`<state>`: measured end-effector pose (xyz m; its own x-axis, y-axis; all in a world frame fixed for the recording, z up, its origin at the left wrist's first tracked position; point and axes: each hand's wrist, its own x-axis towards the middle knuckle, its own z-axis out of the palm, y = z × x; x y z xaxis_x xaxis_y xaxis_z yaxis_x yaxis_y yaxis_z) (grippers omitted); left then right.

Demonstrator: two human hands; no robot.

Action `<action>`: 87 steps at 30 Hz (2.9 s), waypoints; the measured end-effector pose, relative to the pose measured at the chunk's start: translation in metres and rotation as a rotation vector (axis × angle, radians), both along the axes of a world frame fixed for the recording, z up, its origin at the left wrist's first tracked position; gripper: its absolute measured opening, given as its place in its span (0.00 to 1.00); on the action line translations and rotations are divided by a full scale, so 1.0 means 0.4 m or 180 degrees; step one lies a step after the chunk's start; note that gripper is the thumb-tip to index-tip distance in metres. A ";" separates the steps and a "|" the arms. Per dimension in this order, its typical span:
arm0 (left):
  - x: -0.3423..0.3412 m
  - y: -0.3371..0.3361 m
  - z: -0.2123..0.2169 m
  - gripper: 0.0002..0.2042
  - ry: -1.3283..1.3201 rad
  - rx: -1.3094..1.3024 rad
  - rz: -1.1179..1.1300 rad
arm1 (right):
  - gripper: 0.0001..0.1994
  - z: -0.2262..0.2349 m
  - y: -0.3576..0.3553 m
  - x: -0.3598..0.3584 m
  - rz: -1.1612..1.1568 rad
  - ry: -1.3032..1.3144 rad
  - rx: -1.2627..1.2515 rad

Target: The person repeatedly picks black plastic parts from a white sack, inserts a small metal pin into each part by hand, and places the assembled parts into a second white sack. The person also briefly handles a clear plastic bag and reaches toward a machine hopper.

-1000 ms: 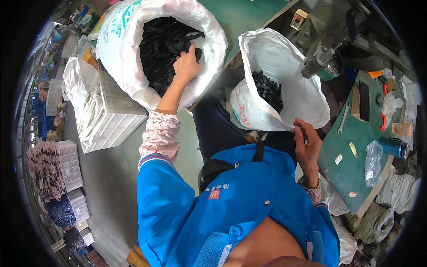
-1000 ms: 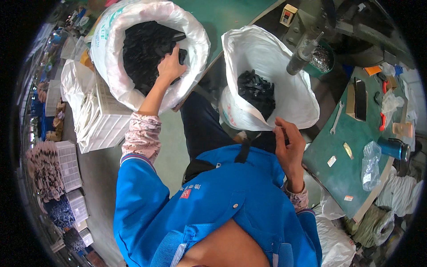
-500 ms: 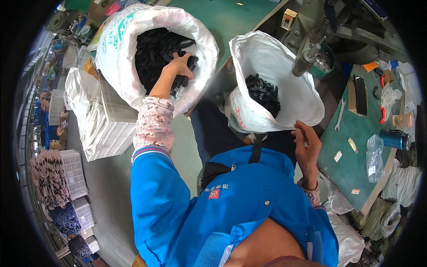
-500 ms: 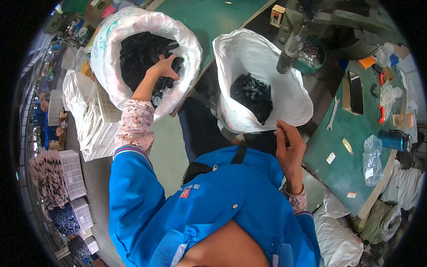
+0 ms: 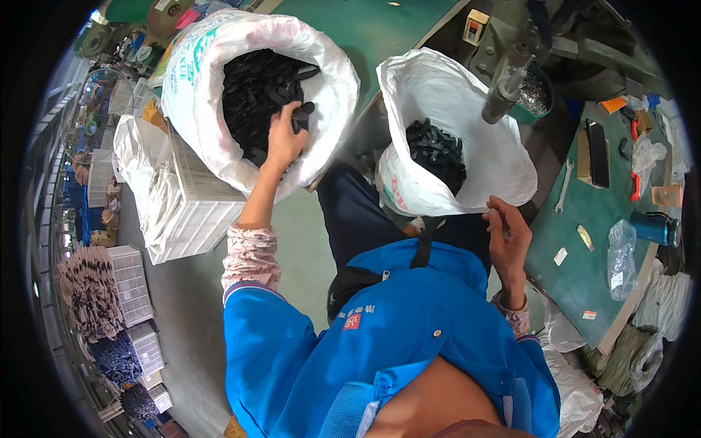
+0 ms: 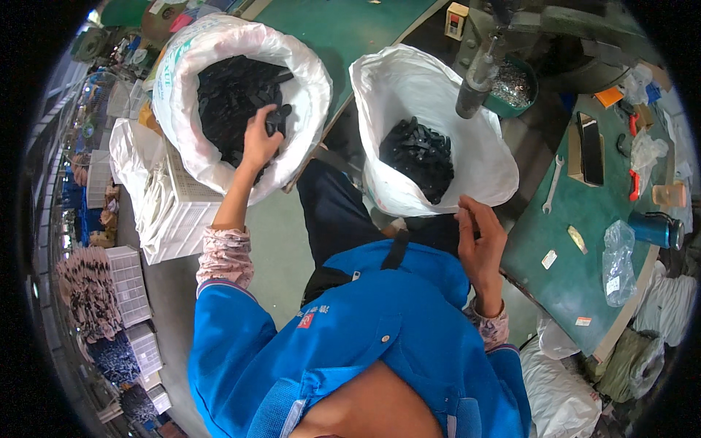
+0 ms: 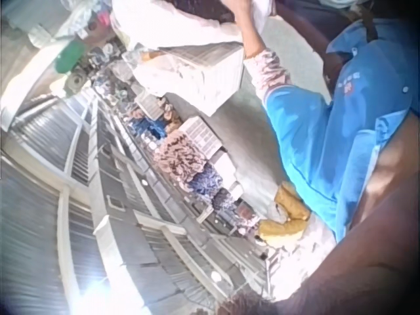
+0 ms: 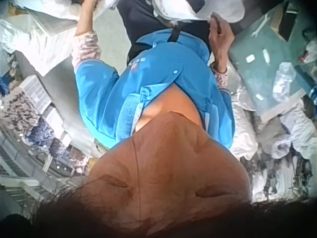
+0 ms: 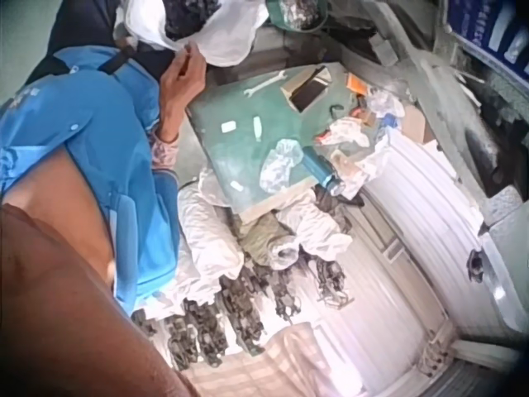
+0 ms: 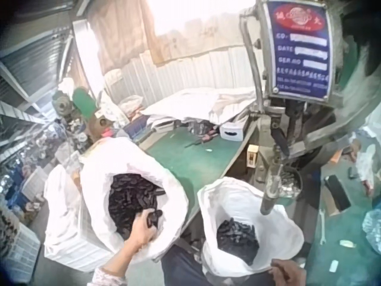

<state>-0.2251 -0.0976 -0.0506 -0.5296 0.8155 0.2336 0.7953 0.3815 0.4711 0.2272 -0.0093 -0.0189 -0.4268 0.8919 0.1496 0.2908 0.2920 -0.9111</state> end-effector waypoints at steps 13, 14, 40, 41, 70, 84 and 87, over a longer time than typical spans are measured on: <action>-0.239 -0.003 0.008 0.24 -0.5041 0.4456 0.1051 | 0.10 0.030 -0.009 -0.037 0.0140 -0.0203 0.0089; -0.256 -0.008 -0.001 0.23 -0.5328 0.4543 0.0944 | 0.10 0.030 -0.008 -0.037 0.0172 -0.0203 0.0130; 0.519 0.248 0.143 0.25 -0.7717 0.2581 -0.0855 | 0.15 0.041 0.077 -0.238 0.0770 0.0359 0.1908; 0.528 0.252 0.142 0.25 -0.7705 0.2454 -0.0790 | 0.14 0.036 0.077 -0.220 0.0670 0.0159 0.2008; 0.517 0.217 0.155 0.31 -0.6943 0.1897 -0.1257 | 0.14 0.279 0.277 -0.081 0.0299 0.0792 -0.0342; 0.536 0.200 0.181 0.34 -0.6042 0.1362 -0.1612 | 0.16 0.340 0.430 -0.161 0.0763 0.0140 -0.0473; 0.539 0.195 0.184 0.34 -0.5817 0.1187 -0.1668 | 0.19 0.291 0.419 -0.161 0.0708 0.0512 -0.0736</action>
<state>-0.0096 -0.0196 0.0230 -0.0543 0.9967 -0.0601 -0.6909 0.0060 0.7230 0.1630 0.1583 0.0974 -0.6018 0.7979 0.0356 0.0909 0.1126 -0.9895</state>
